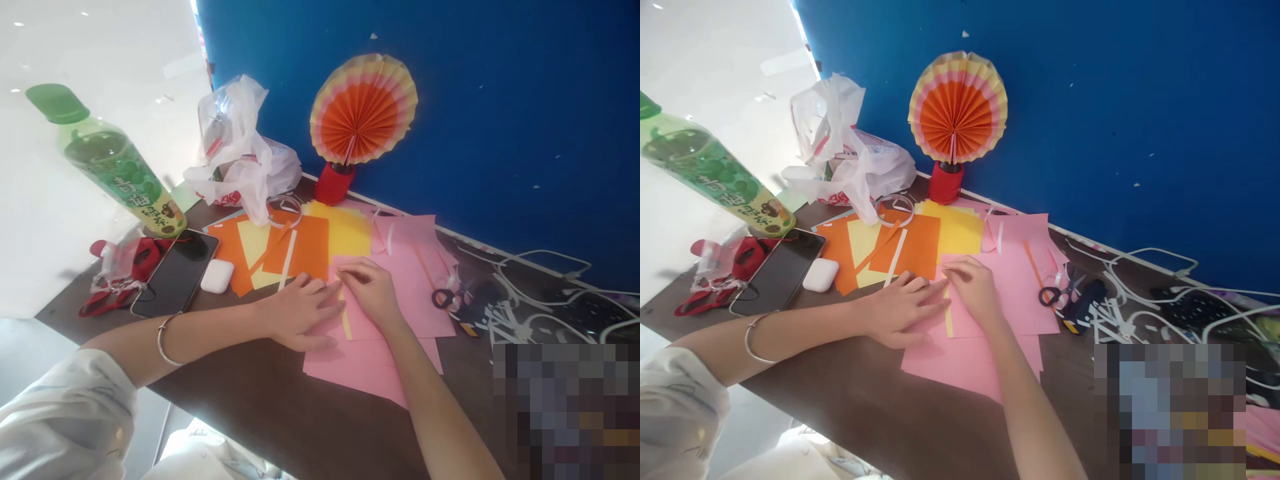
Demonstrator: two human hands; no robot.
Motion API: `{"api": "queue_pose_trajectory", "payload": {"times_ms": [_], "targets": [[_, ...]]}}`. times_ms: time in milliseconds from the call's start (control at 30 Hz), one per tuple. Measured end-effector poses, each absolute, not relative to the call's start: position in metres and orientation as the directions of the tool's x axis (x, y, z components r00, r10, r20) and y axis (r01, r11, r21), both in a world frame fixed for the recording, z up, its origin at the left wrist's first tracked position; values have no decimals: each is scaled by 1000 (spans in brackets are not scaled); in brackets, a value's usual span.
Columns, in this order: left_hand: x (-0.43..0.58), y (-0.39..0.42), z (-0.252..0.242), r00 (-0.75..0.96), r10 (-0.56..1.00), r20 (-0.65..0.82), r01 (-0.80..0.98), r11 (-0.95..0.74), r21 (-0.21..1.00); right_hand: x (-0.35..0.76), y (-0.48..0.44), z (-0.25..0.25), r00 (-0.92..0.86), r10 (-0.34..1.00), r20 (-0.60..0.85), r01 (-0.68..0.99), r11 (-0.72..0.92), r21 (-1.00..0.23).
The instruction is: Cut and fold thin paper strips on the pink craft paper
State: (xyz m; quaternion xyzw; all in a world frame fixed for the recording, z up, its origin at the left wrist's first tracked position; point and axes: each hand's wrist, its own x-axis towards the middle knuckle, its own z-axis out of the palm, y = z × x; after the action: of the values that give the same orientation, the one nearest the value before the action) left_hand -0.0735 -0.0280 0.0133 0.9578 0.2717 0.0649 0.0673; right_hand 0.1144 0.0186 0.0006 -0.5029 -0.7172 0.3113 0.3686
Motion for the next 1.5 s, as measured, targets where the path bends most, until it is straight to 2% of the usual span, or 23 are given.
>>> {"api": "queue_pose_trajectory", "payload": {"times_ms": [533, 933, 1233, 1500], "targets": [[-72, -28, 12, 833, 539, 123, 512, -837, 194, 110, 18, 0, -189, 953, 236, 520, 301, -799], [-73, -28, 12, 828, 541, 144, 512, -836, 198, 101, 18, -1, -118, 958, 262, 651, 274, -708], [-73, -27, 12, 833, 538, 128, 510, -837, 197, 102, 21, -6, -112, 970, 217, 667, 235, -707], [-73, -27, 12, 832, 545, 105, 513, -828, 227, 92, 24, -6, -43, 976, 213, 779, 166, -605]]}}
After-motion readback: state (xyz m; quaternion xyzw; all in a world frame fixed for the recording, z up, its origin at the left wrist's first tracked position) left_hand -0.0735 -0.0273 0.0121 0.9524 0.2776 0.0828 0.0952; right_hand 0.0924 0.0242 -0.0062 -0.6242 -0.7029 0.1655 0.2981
